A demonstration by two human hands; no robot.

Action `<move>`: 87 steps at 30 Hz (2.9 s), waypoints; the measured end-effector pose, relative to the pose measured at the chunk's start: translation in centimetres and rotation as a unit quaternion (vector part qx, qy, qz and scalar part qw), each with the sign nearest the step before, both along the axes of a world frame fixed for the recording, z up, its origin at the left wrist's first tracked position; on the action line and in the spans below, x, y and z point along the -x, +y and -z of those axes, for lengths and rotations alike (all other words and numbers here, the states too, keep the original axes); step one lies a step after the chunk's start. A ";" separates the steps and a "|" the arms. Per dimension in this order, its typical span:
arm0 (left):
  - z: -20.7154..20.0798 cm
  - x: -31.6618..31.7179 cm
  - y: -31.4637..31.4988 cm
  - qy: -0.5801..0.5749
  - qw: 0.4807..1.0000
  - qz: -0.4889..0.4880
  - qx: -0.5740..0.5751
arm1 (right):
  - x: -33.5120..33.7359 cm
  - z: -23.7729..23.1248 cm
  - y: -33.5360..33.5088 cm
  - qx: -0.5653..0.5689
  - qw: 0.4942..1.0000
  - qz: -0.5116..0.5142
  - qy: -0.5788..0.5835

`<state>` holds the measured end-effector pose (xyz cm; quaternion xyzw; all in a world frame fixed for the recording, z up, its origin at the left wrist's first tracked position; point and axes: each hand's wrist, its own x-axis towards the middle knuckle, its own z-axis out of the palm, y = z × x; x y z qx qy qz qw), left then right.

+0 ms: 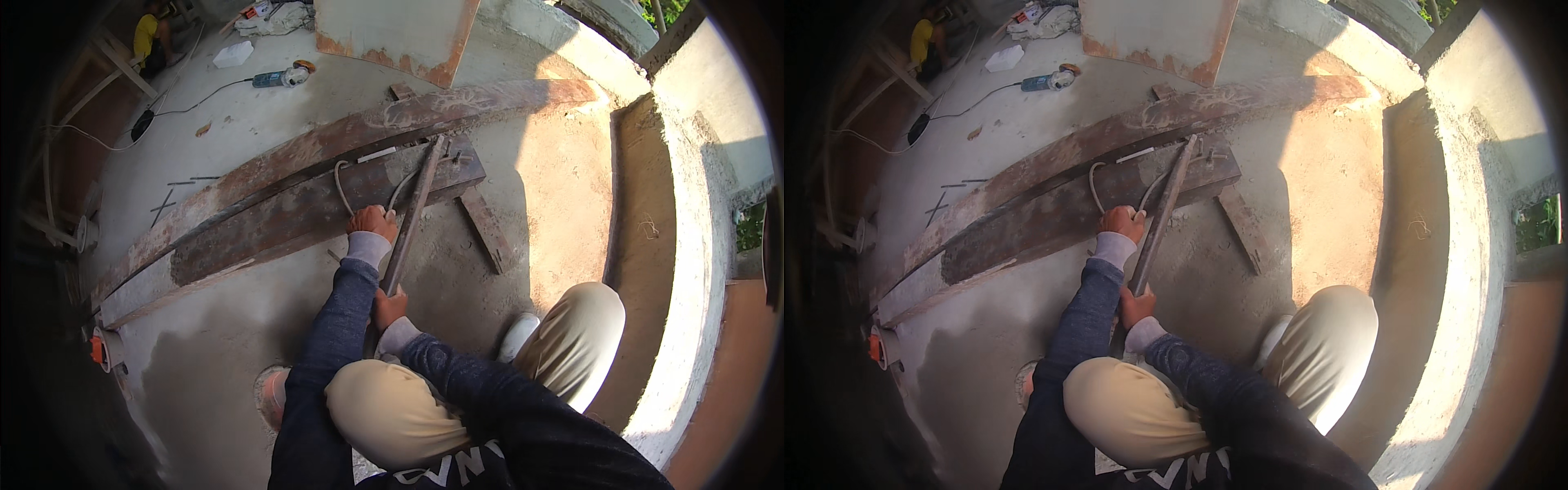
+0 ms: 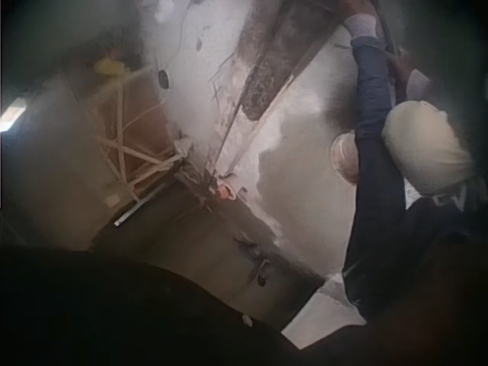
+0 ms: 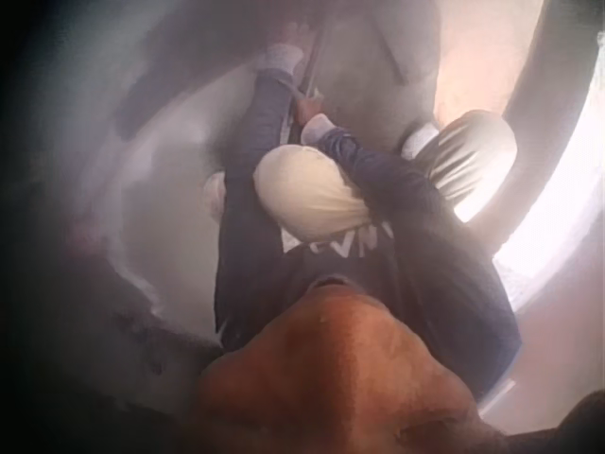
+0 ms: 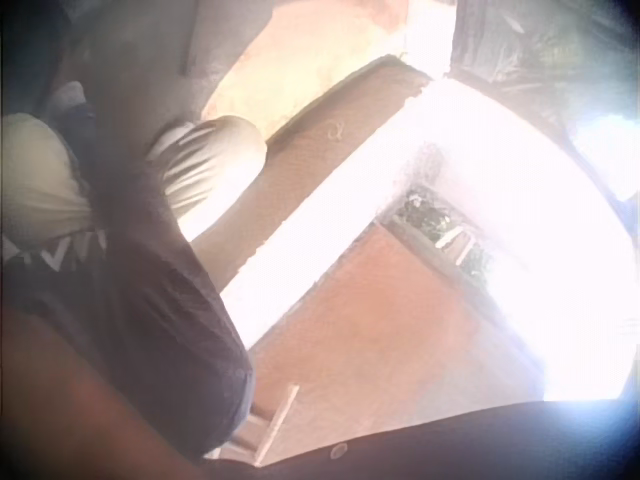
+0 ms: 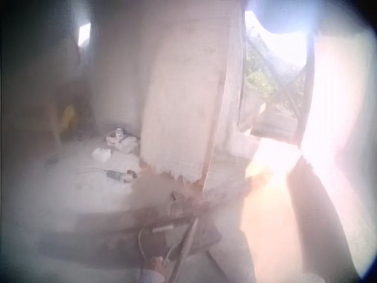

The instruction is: The person walks through a construction area, picks up a metal rod, and uses a hammer to bend it on a makeshift anvil. They then use an angle grinder to cut the rod, producing sparks.

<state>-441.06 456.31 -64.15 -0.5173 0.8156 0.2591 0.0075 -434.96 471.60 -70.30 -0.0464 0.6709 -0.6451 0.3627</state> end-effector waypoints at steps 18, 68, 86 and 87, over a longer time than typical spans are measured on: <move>4.6 1.2 2.6 0.404 0.879 -0.228 -0.110 | 13.5 -2.2 15.0 -0.162 0.957 -0.220 0.101; 4.8 -0.3 -0.1 0.465 0.835 -0.152 -0.250 | 1.8 -0.4 6.7 -0.106 0.989 -0.051 -0.085; 2.9 -1.0 -3.2 0.357 0.896 -0.120 -0.235 | -2.1 -2.1 1.5 -0.135 0.983 0.002 -0.121; 2.5 -1.0 -3.5 0.345 0.901 -0.117 -0.233 | -2.4 -2.0 1.1 -0.125 0.984 0.001 -0.123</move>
